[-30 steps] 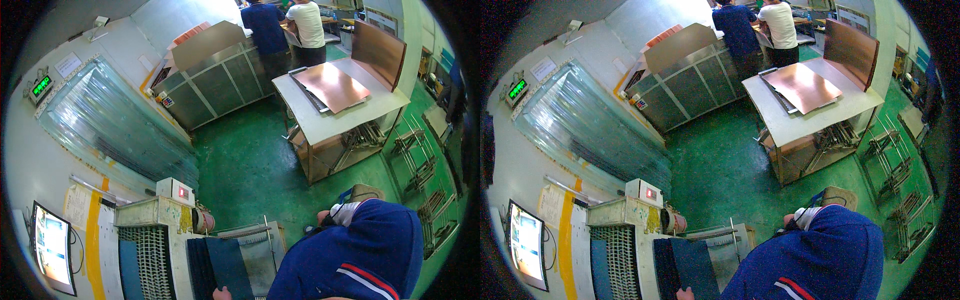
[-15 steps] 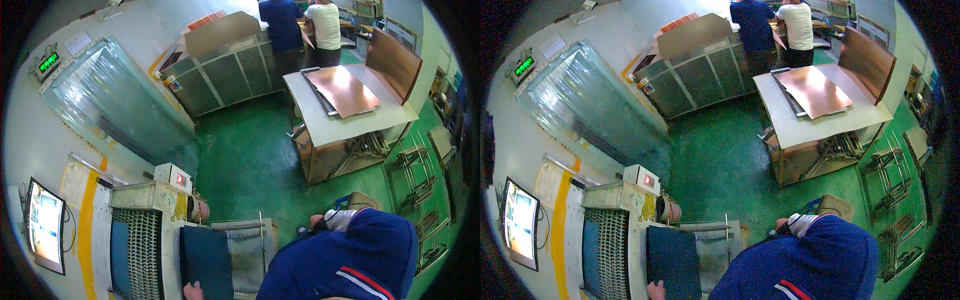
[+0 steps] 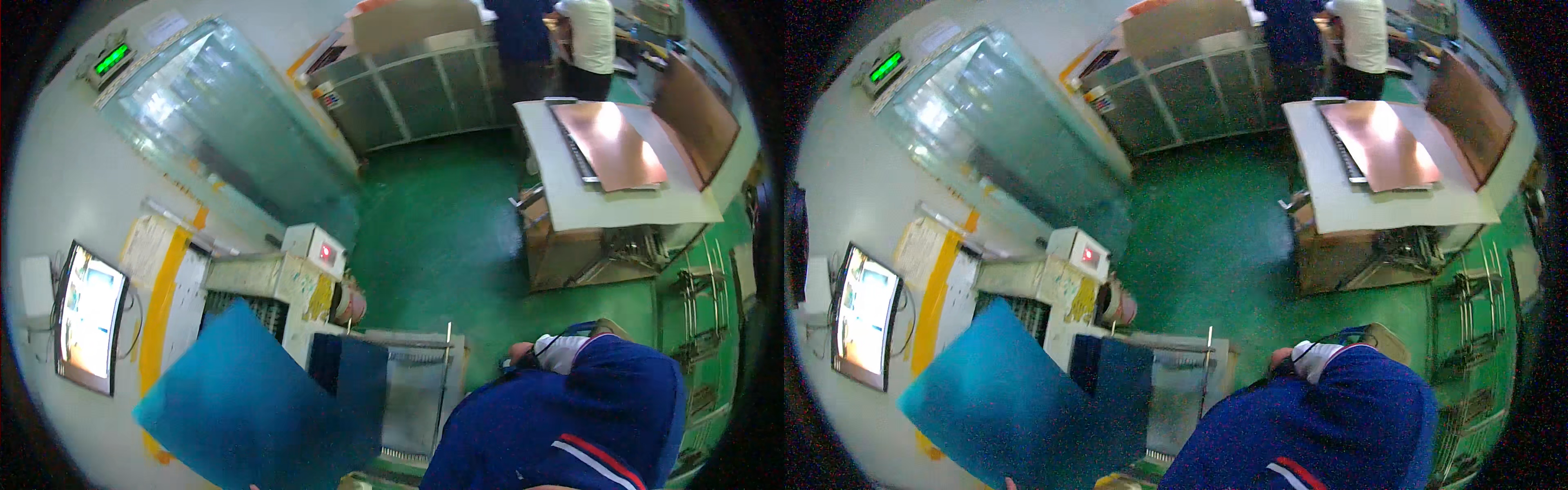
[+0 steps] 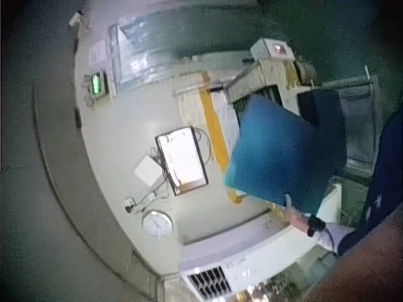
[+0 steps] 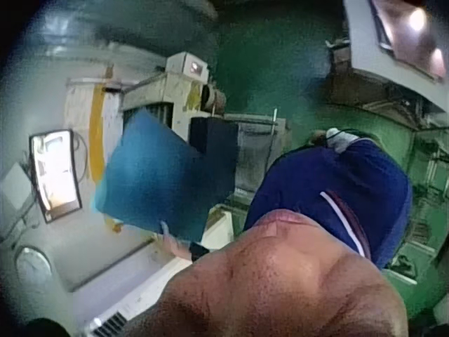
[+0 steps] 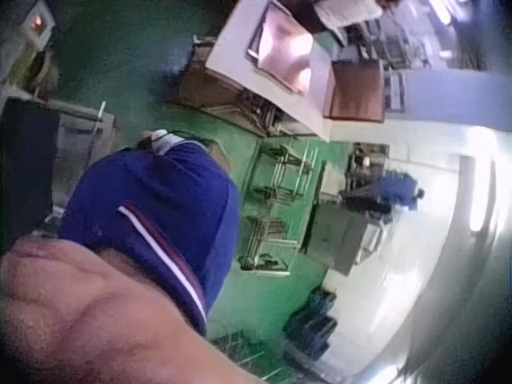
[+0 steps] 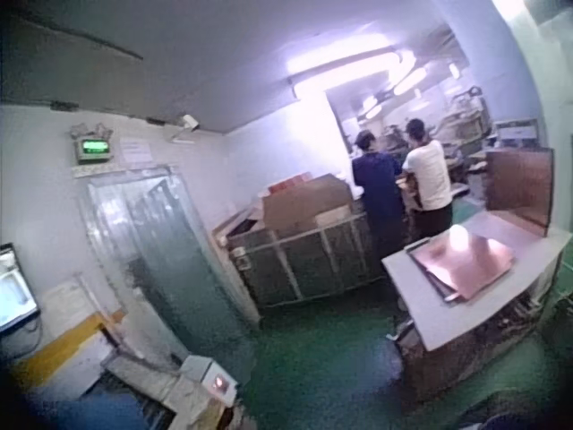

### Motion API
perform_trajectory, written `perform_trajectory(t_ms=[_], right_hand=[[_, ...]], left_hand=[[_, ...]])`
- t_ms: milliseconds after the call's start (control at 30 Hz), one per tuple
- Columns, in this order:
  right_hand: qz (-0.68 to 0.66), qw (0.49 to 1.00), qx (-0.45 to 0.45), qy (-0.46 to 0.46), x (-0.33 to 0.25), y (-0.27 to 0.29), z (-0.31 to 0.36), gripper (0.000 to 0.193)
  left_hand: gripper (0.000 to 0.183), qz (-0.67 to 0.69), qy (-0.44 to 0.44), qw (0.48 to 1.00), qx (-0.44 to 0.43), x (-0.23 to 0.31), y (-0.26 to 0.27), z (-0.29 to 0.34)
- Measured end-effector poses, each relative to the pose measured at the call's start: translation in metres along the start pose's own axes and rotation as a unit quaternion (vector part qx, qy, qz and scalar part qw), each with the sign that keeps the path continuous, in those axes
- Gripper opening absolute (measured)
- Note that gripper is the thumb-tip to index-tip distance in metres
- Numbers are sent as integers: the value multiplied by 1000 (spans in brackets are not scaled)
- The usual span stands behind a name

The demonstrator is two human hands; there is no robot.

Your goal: Feeding rectangular sheets into a processing machine and using a stylus to operate the control panel.

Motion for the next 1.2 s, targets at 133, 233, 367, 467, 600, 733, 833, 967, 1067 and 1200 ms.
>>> perform_trajectory(t_ms=[133,233,367,467,600,733,833,967,1067,1200], right_hand=[[-139,782,-32,607,-26,13,2,18],[27,978,-81,192,-9,0,-21,18],[102,985,-60,122,28,-22,-48,21],[142,961,-101,217,-41,25,-5,27],[54,986,-74,138,-35,40,10,27],[7,993,-47,112,-23,45,18,27],[-21,994,-33,101,-16,46,21,27],[-36,995,-28,90,-17,57,24,27],[-45,996,-24,79,-12,59,24,27],[-53,996,-24,74,-13,61,25,27]], left_hand=[[55,404,29,912,-70,-53,3,-14],[53,545,97,827,-92,-91,-26,-20],[50,617,68,754,-217,-81,-91,-48],[45,701,94,681,-189,-117,-103,-44],[40,725,104,651,-198,-103,-134,-63],[32,749,101,622,-205,-83,-156,-83],[29,774,116,588,-203,-68,-171,-102],[26,784,169,570,-180,-70,-200,-135],[26,776,243,555,-176,-55,-223,-141],[36,727,256,576,-273,-46,-252,-142]])
Point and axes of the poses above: each hand's wrist, its own z-axis away from the middle knuckle, its own y-axis out of the back of the hand, x = y × z, the point moved 6 cm from there along -z, towards the middle knuckle, and after that the axes turned 13 degrees about y, right-handed, at the moved point
